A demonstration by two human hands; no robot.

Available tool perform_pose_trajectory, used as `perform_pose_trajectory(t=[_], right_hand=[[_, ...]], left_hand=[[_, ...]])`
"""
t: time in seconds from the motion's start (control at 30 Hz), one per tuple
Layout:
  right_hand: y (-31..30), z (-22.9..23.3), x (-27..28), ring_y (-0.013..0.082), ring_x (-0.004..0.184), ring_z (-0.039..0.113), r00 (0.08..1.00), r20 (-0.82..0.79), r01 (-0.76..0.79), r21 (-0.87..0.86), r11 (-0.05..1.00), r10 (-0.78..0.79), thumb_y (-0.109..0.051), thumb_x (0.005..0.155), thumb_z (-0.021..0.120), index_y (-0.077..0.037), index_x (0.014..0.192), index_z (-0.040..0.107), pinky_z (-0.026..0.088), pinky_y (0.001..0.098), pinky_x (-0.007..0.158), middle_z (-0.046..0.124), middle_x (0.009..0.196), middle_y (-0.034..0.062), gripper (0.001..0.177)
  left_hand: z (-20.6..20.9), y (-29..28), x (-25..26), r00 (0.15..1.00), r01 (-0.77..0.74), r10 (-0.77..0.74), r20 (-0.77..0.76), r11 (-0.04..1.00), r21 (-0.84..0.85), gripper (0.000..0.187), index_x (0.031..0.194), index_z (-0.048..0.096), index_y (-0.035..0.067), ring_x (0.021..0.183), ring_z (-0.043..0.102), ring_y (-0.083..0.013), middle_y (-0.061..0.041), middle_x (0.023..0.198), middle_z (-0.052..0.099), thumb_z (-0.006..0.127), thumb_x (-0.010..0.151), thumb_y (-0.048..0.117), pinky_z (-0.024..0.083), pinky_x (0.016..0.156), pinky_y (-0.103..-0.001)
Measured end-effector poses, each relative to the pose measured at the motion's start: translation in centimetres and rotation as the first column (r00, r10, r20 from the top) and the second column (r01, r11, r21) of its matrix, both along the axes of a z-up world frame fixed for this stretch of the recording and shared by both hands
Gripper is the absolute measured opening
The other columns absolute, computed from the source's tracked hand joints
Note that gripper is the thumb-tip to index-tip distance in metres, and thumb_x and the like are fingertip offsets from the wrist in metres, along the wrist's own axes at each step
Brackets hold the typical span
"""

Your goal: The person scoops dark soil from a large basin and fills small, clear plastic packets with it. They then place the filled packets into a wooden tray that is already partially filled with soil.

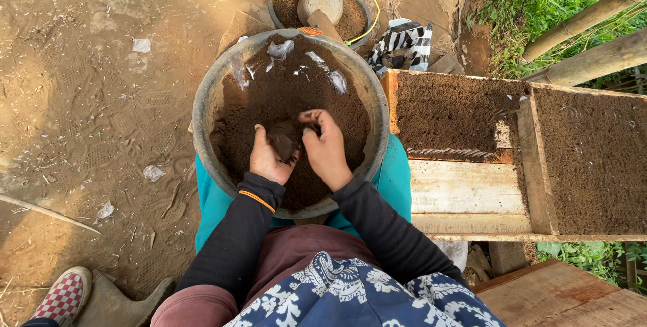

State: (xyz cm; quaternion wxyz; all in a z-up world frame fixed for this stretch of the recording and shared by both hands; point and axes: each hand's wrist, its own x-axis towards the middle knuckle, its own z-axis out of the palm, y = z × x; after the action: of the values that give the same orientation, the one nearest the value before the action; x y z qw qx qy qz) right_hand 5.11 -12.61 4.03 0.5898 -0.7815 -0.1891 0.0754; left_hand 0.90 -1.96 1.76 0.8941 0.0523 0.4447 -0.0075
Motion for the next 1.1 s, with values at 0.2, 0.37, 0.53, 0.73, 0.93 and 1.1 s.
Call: perform_pose_trajectory(t=[0.2, 0.37, 0.53, 0.73, 0.93, 1.1], right_hand=[[0.1, -3.4, 2.2, 0.0304, 0.105, 0.058, 0.959, -0.075, -0.276, -0.061, 0.959, 0.272, 0.010, 0.074, 0.046, -0.005, 0.096, 0.069, 0.043, 0.0439, 0.093, 0.065, 0.100, 0.0169, 0.035], [1.0, -6.9, 4.7, 0.0319, 0.105, 0.057, 0.952, -0.106, -0.307, -0.333, 0.892, 0.287, -0.003, 0.080, 0.057, -0.004, 0.113, 0.059, 0.048, 0.0436, 0.088, 0.062, 0.105, 0.0186, 0.034], [-0.7, -11.0, 0.8, 0.0345, 0.105, 0.057, 0.774, -0.363, -0.619, -0.261, 0.740, 0.519, -0.009, 0.072, 0.065, -0.002, 0.103, 0.059, 0.045, 0.0469, 0.088, 0.063, 0.102, 0.0201, 0.032], [-1.8, -6.1, 1.6, 0.0162, 0.067, 0.066, 0.809, -0.571, -0.027, 0.205, 0.978, 0.141, -0.003, 0.074, 0.071, -0.005, 0.093, 0.063, 0.057, 0.0292, 0.055, 0.063, 0.078, 0.0053, 0.021], [1.0, 3.0, 1.1, 0.0180, 0.077, 0.066, 0.966, -0.256, 0.058, 0.376, 0.925, 0.044, 0.000, 0.082, 0.062, -0.002, 0.097, 0.060, 0.058, 0.0293, 0.060, 0.065, 0.081, 0.0110, 0.015], [1.2, 0.8, 0.2, 0.0190, 0.100, 0.054, 1.000, -0.005, 0.004, 0.130, 0.991, -0.003, -0.010, 0.080, 0.067, -0.007, 0.098, 0.057, 0.044, 0.0358, 0.085, 0.059, 0.107, 0.0113, 0.021]], left_hand=[[-4.9, 0.8, 0.5, 0.988, -0.041, 0.025, 0.151, 0.993, 0.108, 0.036, 0.075, 0.048, 0.011, 0.049, 0.040, -0.0223, -0.006, 0.060, 0.043, 0.044, 0.097, 0.040, 0.031, 0.048, -0.034], [-1.9, 1.2, -0.4, 0.975, -0.038, -0.016, 0.221, 0.970, 0.239, 0.045, 0.065, 0.045, 0.011, 0.042, 0.036, -0.0230, -0.010, 0.050, 0.041, 0.042, 0.096, 0.043, 0.026, 0.045, -0.032], [-1.5, 1.6, -0.6, 0.990, -0.053, 0.007, 0.139, 0.941, 0.335, 0.043, 0.072, 0.056, 0.005, 0.041, 0.037, -0.0208, -0.011, 0.053, 0.044, 0.055, 0.092, 0.042, 0.031, 0.045, -0.031], [-3.5, 0.9, -0.2, 0.982, -0.080, -0.009, 0.188, 0.885, 0.459, 0.041, 0.067, 0.055, 0.006, 0.034, 0.038, -0.0169, -0.009, 0.050, 0.046, 0.061, 0.090, 0.040, 0.029, 0.034, -0.026], [7.5, -0.4, -1.0, 0.998, 0.008, -0.023, 0.050, 0.958, 0.287, 0.040, 0.091, 0.057, 0.001, 0.077, 0.056, -0.0313, -0.012, 0.081, 0.055, 0.051, 0.095, 0.040, 0.049, 0.077, -0.035], [1.4, -0.8, 1.4, 0.988, -0.153, 0.152, 0.021, 0.985, 0.084, 0.058, 0.124, 0.047, 0.002, 0.113, 0.051, -0.0407, -0.020, 0.121, 0.052, 0.052, 0.090, 0.049, 0.050, 0.091, -0.058]])
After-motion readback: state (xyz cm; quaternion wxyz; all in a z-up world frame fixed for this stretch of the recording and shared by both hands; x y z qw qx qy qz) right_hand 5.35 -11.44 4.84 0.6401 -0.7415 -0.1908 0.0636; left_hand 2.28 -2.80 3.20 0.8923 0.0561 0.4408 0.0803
